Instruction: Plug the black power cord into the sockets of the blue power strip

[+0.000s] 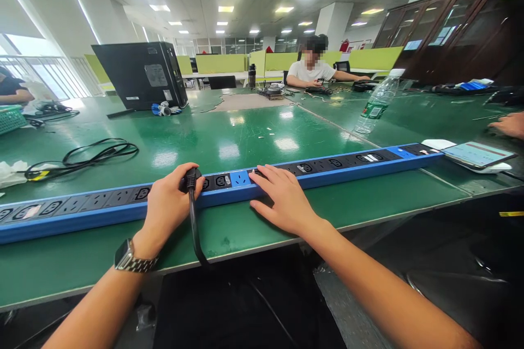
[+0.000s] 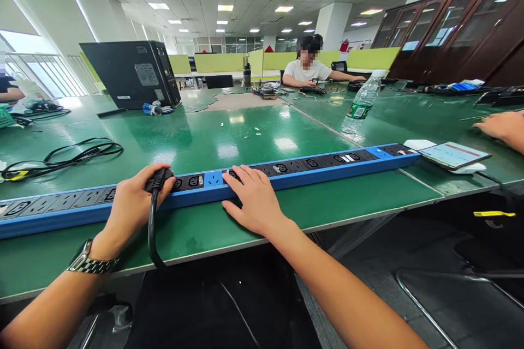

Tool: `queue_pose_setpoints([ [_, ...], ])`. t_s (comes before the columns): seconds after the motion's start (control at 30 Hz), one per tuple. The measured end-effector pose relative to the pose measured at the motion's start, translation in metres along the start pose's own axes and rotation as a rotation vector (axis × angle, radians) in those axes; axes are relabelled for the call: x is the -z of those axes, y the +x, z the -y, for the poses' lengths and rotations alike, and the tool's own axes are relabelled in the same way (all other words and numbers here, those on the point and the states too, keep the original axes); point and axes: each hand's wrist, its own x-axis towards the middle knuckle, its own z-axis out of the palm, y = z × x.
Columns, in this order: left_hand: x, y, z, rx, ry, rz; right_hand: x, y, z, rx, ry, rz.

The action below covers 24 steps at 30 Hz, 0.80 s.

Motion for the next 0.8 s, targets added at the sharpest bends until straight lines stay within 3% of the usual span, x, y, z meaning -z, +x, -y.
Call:
queue_pose_setpoints([
  [0.57, 0.0018, -0.0006, 0.0008, -0.039, 0.004, -0.062, 0.0005, 0.0003, 0.0002, -0.004, 0.01, 0.01],
  [0.8, 0.0026, 0.0016, 0.003, 0.026, -0.006, -0.003, 0.0021, 0.0002, 0.0007, -0.004, 0.002, 0.022],
])
